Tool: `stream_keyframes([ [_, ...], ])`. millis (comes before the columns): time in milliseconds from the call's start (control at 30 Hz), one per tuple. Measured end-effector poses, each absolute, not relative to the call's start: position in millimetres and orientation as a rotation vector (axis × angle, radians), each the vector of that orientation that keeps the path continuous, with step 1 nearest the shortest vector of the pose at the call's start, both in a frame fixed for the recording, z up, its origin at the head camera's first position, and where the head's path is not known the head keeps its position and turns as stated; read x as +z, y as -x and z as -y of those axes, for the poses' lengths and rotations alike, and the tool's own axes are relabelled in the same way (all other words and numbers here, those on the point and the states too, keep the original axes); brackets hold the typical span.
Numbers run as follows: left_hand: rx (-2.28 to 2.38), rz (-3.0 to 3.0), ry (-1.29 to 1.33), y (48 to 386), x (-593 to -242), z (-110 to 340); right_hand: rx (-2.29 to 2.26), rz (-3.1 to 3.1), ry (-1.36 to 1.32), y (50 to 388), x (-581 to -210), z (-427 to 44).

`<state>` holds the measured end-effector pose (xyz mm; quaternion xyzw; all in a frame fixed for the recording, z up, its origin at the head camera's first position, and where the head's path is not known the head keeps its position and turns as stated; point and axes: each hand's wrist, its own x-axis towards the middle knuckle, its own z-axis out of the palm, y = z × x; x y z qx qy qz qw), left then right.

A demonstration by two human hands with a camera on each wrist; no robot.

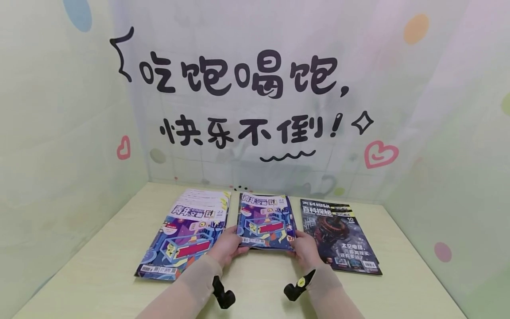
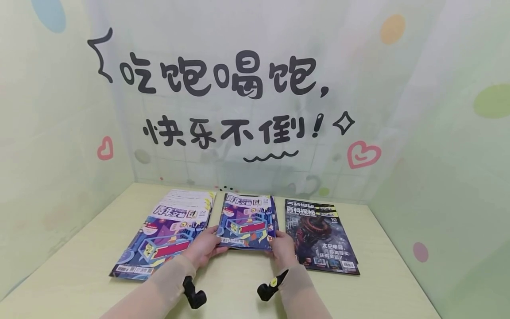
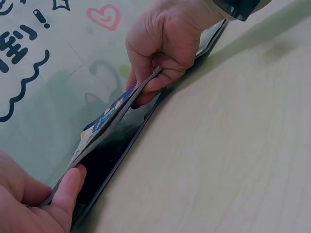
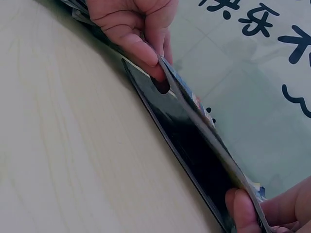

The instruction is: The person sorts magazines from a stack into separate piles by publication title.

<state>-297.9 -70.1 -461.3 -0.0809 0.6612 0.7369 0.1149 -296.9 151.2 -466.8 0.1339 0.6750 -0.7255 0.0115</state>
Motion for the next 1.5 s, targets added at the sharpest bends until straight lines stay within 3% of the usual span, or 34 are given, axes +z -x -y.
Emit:
stream_keyframes([
  [600, 2.193, -1.922, 0.248, 273, -443, 104, -2.347, -2.139, -0.266, 270, -454, -124],
  [1000, 2.117, -1.988, 0.280, 238, -432, 186, -2.375, -1.941, -0.040, 239, -447, -61],
  [1500, 1.986, -2.052, 0.316, 201, -434, 288, -2.241, -1.928, -0.020, 210, -448, 22],
])
